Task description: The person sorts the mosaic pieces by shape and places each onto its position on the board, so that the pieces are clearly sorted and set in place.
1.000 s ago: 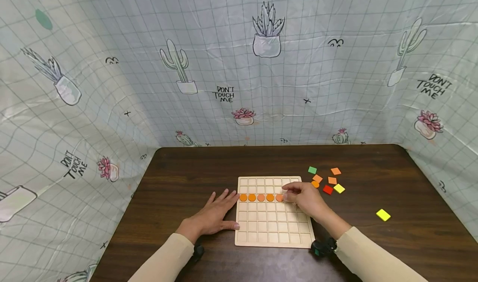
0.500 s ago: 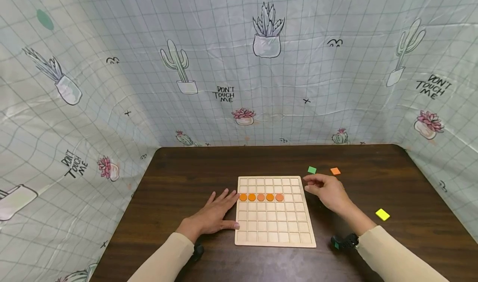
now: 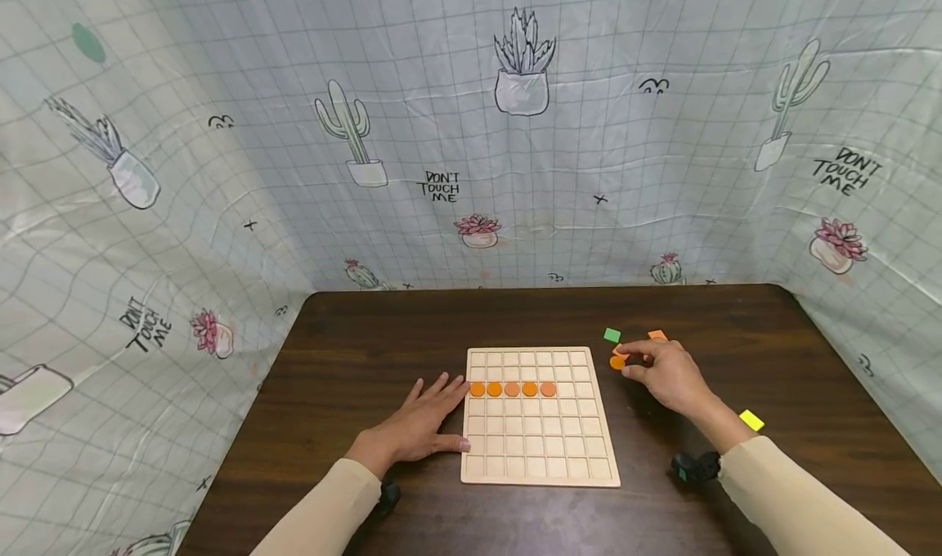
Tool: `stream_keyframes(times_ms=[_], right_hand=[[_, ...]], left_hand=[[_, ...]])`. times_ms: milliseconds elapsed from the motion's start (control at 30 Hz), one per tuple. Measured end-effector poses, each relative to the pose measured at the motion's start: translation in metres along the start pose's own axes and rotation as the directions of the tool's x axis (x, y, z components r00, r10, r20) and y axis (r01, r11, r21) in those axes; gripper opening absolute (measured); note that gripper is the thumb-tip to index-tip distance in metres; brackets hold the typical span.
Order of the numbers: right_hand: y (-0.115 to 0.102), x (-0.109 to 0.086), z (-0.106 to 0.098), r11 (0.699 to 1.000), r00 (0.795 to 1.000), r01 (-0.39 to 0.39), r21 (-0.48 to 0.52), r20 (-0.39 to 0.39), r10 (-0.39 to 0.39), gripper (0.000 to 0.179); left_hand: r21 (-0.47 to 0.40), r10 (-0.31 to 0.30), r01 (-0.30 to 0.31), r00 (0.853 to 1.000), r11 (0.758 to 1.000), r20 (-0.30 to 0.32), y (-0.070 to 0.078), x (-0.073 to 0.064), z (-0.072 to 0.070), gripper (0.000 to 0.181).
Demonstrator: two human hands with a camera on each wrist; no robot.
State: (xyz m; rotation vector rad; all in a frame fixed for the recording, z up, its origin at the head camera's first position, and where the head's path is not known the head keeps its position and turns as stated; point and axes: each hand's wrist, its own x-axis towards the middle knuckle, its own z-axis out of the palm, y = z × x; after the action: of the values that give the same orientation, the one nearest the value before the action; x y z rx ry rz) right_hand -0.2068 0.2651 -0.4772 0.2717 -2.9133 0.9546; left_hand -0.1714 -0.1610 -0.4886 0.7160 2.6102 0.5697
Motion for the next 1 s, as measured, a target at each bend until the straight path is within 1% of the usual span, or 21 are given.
stream_keyframes(times_ms=[300,467,667,833,1000], right_hand=[[0.009,0.01,0.003,0.999,0.999,0.027,-0.032,0.035,-0.026,0.029],[0.012,0.014,0.005,0.996,0.998,0.062,-0.057,0.027,-0.061,0.028],[0.013,0.018,0.008,0.994,0.995,0.096,-0.06,0.009,-0.095,0.026],[0.016,0.019,0.01,0.993,0.995,0.097,-0.068,0.013,-0.096,0.024],[0.017,0.019,0.012,0.995,0.997,0.077,-0.06,0.025,-0.076,0.021]], left_hand=[[-0.001,-0.006,0.006,1.0,1.0,0.003,0.0,0.001,0.0,0.094],[0.0,-0.011,0.011,1.0,1.0,0.006,0.0,0.001,0.0,0.094],[-0.005,-0.014,0.015,1.0,1.0,0.01,0.001,0.0,-0.001,0.095],[-0.011,-0.008,0.008,1.0,1.0,0.016,0.001,-0.001,-0.002,0.095],[-0.011,-0.013,0.013,1.0,1.0,0.017,0.0,0.0,-0.001,0.094]])
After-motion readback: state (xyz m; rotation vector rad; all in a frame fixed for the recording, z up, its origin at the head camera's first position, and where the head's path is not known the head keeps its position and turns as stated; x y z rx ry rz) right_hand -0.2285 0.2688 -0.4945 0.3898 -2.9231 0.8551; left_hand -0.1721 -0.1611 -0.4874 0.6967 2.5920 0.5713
